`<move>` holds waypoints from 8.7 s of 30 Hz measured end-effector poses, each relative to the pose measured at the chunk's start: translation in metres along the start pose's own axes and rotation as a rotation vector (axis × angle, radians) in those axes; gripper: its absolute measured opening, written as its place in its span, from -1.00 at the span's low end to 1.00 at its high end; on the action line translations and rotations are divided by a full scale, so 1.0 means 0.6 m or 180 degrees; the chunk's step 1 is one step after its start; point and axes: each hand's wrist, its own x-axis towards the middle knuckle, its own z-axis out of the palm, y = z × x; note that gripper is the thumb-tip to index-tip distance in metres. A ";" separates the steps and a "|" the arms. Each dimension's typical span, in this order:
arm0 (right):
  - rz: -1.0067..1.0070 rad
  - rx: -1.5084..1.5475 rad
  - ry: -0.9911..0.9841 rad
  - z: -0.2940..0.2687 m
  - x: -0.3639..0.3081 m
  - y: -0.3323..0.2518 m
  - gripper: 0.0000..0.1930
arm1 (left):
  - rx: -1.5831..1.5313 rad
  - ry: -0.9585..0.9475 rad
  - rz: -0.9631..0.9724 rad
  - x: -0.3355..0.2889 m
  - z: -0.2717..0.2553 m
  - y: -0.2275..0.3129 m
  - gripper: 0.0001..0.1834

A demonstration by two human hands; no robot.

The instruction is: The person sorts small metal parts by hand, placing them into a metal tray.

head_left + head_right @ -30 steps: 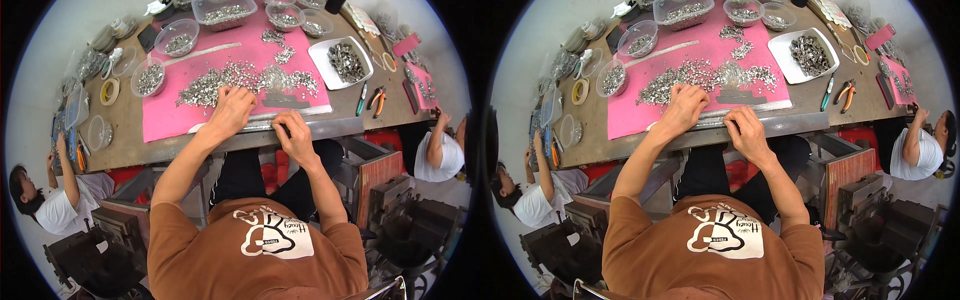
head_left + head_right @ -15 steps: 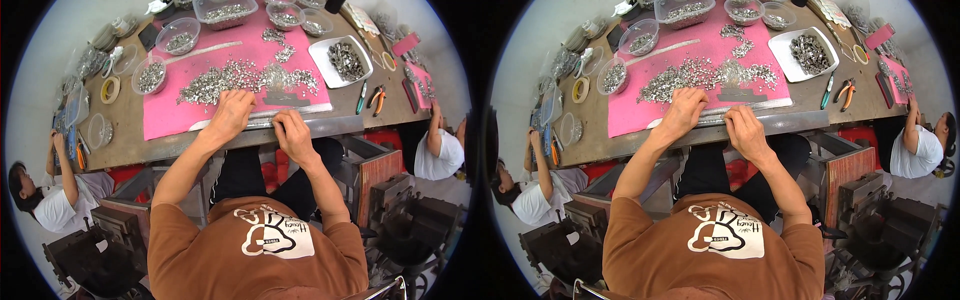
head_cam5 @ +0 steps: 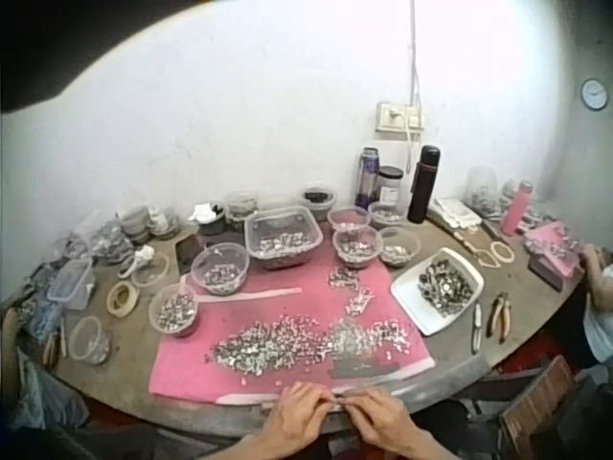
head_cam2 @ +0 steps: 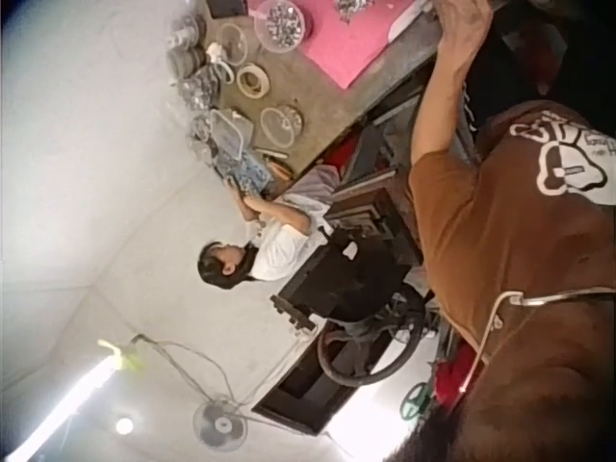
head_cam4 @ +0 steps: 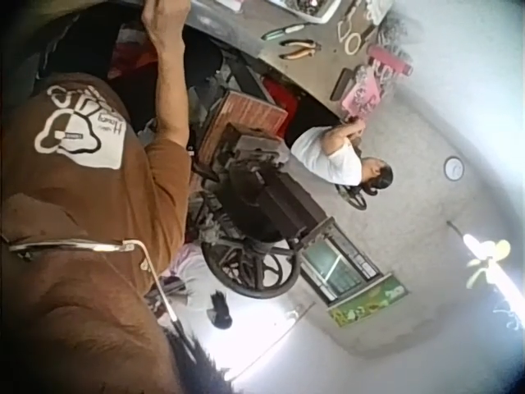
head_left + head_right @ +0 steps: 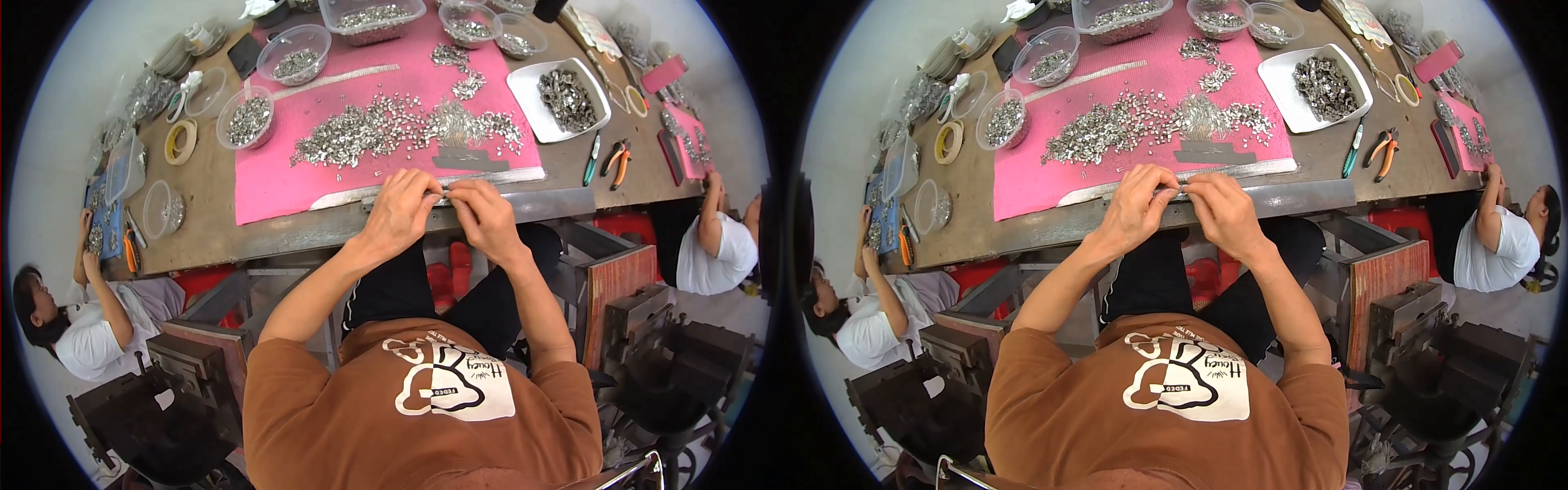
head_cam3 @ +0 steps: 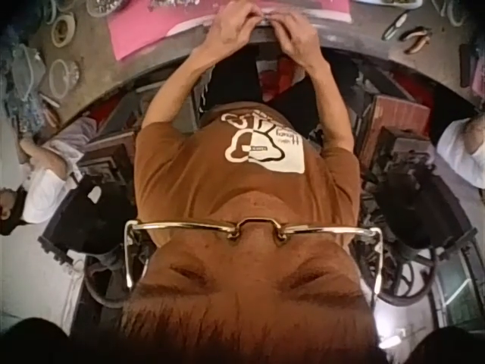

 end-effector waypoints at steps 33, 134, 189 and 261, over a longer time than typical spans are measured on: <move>-0.0417 -0.0894 -0.1097 0.097 0.145 0.073 -0.61 | 0.1855 0.0307 -0.0170 0.042 -0.086 -0.105 -0.54; -0.0491 -0.0324 -0.0894 0.162 0.266 0.091 -0.90 | 0.1018 0.0101 -0.0103 0.110 -0.148 -0.207 -0.56; 0.1756 -0.2113 -0.0425 -0.092 0.572 0.618 -0.55 | 0.0784 0.0625 0.0102 0.083 -0.156 -0.135 -0.91; 0.0805 -0.0131 -0.0375 0.056 0.265 0.201 -0.85 | 0.1763 0.0610 -0.0210 0.133 -0.095 -0.200 -0.88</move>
